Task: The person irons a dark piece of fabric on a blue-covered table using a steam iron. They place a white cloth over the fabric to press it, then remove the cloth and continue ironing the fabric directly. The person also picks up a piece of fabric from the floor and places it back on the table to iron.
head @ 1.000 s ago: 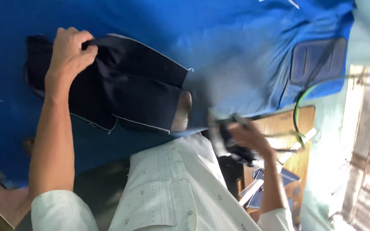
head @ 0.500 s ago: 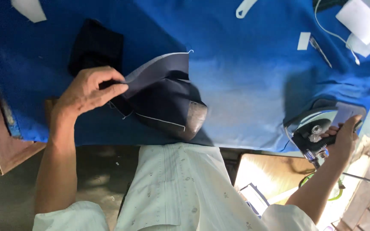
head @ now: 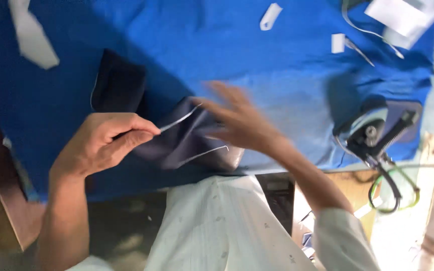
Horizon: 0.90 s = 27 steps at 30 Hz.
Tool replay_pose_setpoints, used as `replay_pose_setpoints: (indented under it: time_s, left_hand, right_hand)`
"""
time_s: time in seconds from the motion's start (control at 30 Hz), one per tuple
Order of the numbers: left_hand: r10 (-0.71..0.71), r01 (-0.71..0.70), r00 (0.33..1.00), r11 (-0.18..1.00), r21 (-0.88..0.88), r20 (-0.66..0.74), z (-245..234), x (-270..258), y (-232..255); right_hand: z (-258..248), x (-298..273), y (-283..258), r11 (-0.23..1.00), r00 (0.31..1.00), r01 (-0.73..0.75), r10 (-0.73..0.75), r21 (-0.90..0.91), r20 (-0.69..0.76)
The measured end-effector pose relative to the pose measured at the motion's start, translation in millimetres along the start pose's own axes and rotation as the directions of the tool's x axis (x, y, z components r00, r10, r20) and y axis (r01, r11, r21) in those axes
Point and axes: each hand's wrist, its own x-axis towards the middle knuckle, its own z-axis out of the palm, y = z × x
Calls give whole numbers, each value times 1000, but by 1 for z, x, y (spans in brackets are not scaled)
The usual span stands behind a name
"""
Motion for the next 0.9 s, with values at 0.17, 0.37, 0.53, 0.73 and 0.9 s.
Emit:
replay_pose_setpoints:
  time_s: [0.17, 0.37, 0.53, 0.73, 0.9]
  left_hand:
    - [163, -150, 987, 941, 303, -16, -60, 0, 0]
    - [194, -223, 973, 931, 288, 127, -93, -6, 30]
    - [416, -429, 903, 864, 265, 104, -112, -6, 57]
    - [448, -281, 894, 567, 774, -3, -161, -9, 30]
    - [452, 37, 886, 145, 989, -100, -147, -31, -30]
  right_hand:
    - [63, 119, -19, 957, 945, 257, -219, 136, -242]
    - [-13, 107, -118, 763, 938, 341, -236, 549, -254]
    - [-1, 145, -123, 862, 733, 495, -348, 109, -584]
    - [10, 147, -48, 989, 797, 146, -128, -17, -590]
    - [-41, 61, -62, 998, 632, 47, -60, -38, -773]
